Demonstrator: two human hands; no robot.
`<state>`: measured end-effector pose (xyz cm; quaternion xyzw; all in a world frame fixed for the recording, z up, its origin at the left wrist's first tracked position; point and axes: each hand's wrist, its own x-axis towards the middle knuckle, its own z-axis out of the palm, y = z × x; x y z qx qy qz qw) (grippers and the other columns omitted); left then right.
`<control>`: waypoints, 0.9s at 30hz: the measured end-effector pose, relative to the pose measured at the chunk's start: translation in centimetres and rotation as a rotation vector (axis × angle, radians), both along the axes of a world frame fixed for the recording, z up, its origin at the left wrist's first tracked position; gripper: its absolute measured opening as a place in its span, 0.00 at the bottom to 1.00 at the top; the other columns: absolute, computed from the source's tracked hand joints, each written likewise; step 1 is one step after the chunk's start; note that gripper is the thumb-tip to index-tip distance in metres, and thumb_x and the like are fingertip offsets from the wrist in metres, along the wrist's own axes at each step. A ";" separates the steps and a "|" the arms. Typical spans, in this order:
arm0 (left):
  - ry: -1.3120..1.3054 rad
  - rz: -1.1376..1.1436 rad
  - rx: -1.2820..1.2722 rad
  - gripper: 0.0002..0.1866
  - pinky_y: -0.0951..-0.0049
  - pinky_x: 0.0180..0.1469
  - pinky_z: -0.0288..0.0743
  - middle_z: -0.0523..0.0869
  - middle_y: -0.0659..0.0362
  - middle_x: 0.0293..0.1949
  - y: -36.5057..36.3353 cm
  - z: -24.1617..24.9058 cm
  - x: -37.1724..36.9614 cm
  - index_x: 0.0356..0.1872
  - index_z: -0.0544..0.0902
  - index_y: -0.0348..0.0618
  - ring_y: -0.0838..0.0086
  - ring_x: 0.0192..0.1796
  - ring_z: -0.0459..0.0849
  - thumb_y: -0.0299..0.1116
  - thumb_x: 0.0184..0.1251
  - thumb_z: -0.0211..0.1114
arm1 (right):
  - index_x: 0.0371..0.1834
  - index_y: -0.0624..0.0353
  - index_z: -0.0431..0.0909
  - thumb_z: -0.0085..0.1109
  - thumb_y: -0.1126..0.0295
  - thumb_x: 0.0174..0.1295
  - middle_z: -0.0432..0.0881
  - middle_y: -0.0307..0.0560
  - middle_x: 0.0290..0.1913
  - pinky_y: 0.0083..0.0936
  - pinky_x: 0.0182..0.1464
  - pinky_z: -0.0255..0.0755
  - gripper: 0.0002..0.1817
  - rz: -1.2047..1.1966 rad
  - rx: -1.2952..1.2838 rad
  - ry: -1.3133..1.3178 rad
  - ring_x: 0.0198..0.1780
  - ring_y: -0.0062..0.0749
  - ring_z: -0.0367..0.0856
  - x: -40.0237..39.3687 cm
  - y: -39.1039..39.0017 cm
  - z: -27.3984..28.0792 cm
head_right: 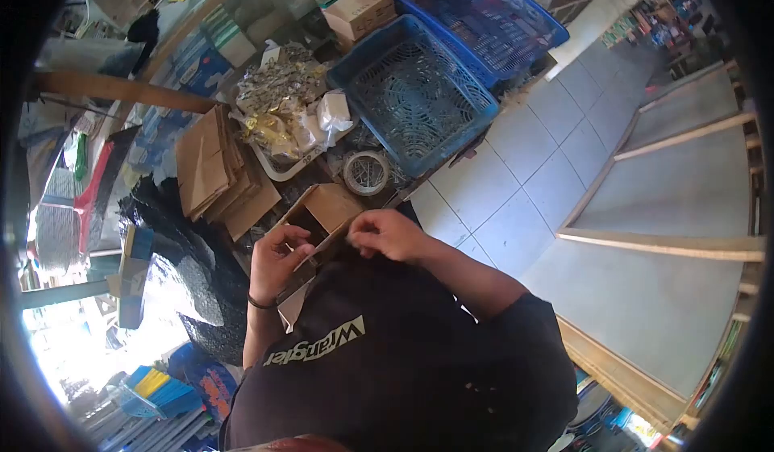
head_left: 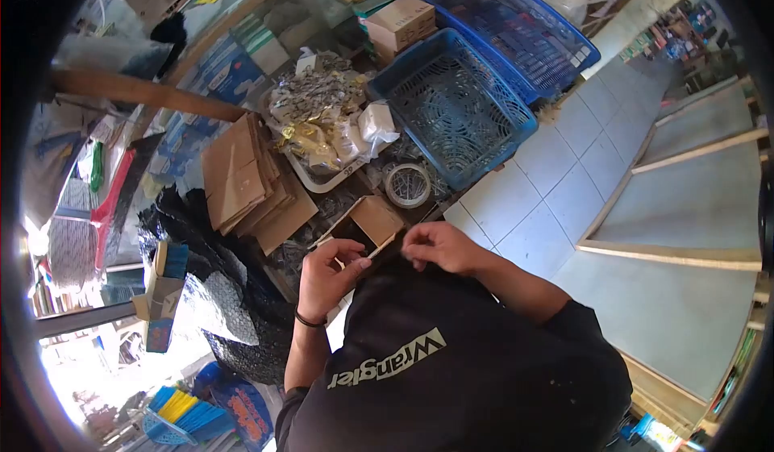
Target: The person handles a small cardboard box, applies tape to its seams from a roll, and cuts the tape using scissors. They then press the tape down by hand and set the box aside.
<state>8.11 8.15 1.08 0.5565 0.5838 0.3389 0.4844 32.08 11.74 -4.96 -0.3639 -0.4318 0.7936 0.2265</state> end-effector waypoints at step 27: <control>-0.131 0.914 -0.081 0.11 0.81 0.30 0.70 0.82 0.62 0.24 -6.3 -9.4 -7.8 0.35 0.82 0.35 0.84 0.27 0.77 0.35 0.69 0.62 | 0.65 0.65 0.66 0.58 0.63 0.62 0.78 0.55 0.57 0.29 0.62 0.68 0.30 -0.574 0.019 -0.394 0.59 0.46 0.77 9.7 3.9 -20.5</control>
